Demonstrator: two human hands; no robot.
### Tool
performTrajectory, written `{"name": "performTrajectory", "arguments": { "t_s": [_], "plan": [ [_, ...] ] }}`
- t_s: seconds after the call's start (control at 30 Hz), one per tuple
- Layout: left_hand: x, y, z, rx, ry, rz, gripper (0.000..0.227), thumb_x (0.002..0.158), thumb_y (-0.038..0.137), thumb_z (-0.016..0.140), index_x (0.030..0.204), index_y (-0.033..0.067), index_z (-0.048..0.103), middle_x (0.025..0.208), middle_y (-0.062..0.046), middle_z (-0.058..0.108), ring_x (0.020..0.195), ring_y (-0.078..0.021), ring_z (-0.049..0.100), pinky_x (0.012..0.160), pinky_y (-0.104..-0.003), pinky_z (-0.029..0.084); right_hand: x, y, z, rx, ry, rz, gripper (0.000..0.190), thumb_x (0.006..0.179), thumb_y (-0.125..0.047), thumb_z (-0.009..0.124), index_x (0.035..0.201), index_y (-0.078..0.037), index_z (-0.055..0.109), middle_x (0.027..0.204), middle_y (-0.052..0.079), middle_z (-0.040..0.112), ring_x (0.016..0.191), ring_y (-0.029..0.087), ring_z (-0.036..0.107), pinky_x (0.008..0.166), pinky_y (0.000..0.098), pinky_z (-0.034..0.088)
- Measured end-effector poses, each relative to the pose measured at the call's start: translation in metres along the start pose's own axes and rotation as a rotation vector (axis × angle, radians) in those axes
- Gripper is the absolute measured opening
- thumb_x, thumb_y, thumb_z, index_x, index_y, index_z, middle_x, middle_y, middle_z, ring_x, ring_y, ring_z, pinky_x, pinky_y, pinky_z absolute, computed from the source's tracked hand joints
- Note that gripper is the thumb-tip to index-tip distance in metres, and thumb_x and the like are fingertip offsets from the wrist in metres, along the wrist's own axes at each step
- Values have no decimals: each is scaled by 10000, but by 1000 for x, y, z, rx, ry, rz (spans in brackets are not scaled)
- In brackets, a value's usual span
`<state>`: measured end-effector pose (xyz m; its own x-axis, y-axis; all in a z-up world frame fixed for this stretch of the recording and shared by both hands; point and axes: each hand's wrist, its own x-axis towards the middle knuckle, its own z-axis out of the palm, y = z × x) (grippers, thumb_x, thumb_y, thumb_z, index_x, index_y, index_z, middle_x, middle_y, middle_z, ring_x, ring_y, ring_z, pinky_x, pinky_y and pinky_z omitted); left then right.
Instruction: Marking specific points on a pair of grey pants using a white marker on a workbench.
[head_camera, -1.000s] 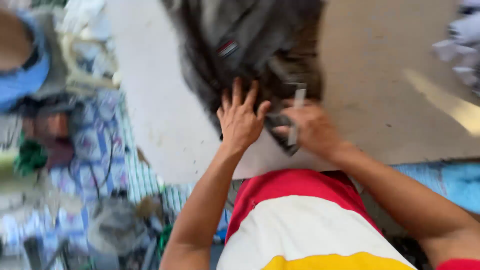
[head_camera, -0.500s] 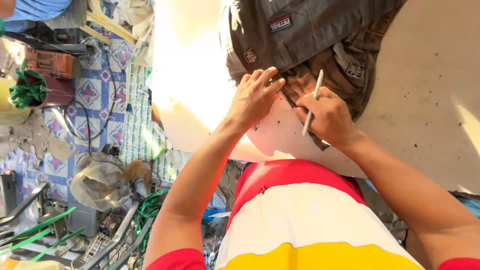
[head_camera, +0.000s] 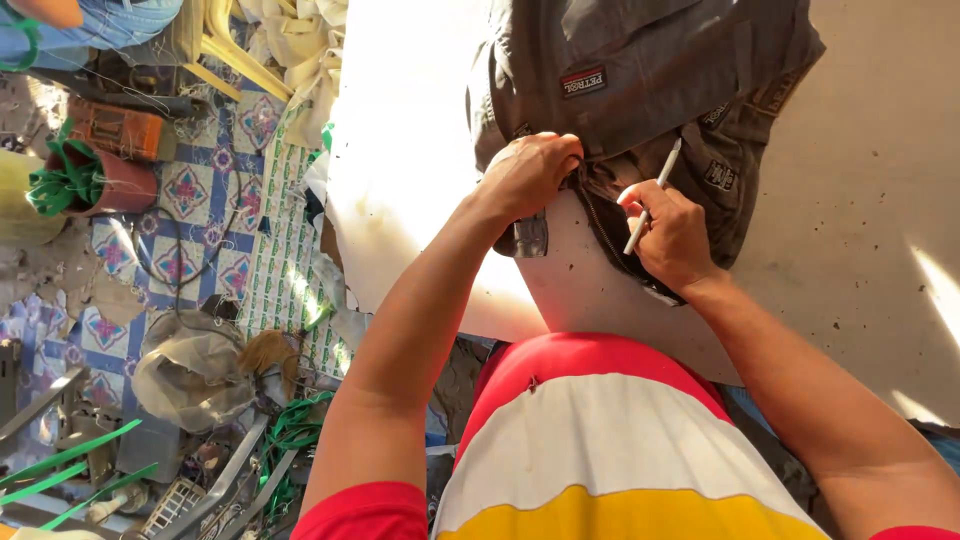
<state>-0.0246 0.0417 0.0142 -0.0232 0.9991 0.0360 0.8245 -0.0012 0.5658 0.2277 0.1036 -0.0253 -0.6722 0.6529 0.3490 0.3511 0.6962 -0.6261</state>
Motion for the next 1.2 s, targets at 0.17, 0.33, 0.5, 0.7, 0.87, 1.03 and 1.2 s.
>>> {"name": "performTrajectory", "arguments": {
  "t_s": [0.17, 0.33, 0.5, 0.7, 0.87, 1.03, 1.2],
  "plan": [
    [-7, 3, 0, -5, 57, 31, 198, 1023, 349, 541, 1096, 208, 661, 878, -130, 641, 861, -430, 682, 767, -524, 559, 3, -1, -1, 111, -18, 32, 70, 993, -101, 710, 995, -169, 692, 748, 118, 654, 773, 384, 671, 742, 450, 558],
    [-17, 5, -2, -3, 29, 56, 182, 957, 293, 633, 1121, 225, 668, 923, -100, 611, 896, -407, 661, 782, -514, 565, 0, -9, -1, 104, -23, 43, 167, 902, -208, 824, 1014, -207, 700, 746, 55, 652, 768, 301, 684, 708, 406, 575],
    [-28, 14, -11, 27, -74, 36, 387, 807, 179, 731, 1186, 246, 688, 1066, -77, 575, 963, -377, 631, 816, -508, 562, -7, -12, 2, 22, -39, -8, 203, 879, -264, 835, 1039, -255, 710, 734, 23, 641, 816, 287, 706, 709, 441, 584],
    [-25, 16, 4, 103, -126, -48, 479, 767, 89, 623, 1208, 255, 708, 1074, -53, 516, 983, -303, 597, 795, -406, 535, -19, -7, 4, -264, -67, -156, 171, 893, -354, 822, 974, -278, 692, 650, 6, 570, 888, 234, 701, 722, 408, 607],
    [-32, 19, 1, 20, -13, 34, 475, 863, 2, 600, 1272, 232, 672, 1149, -110, 573, 993, -407, 627, 810, -522, 565, -29, -6, 7, -333, -5, -282, 215, 924, -379, 784, 1089, -254, 724, 655, 12, 536, 897, 258, 700, 750, 407, 582],
    [-47, 45, -22, 231, -29, 108, 467, 899, -5, 540, 1123, 346, 752, 1300, -58, 516, 1050, -320, 586, 792, -410, 553, -30, -24, 0, -413, 6, -401, 178, 977, -418, 708, 1020, -245, 722, 610, 1, 485, 837, 246, 660, 775, 380, 552],
    [-56, 49, 9, 465, 43, 150, 402, 847, 61, 647, 1122, 325, 777, 1441, -134, 399, 1295, -437, 431, 890, -531, 520, -46, -27, -12, -500, -45, -448, 220, 1004, -417, 629, 913, -220, 665, 588, 28, 472, 742, 253, 626, 791, 386, 542]
  ]
}}
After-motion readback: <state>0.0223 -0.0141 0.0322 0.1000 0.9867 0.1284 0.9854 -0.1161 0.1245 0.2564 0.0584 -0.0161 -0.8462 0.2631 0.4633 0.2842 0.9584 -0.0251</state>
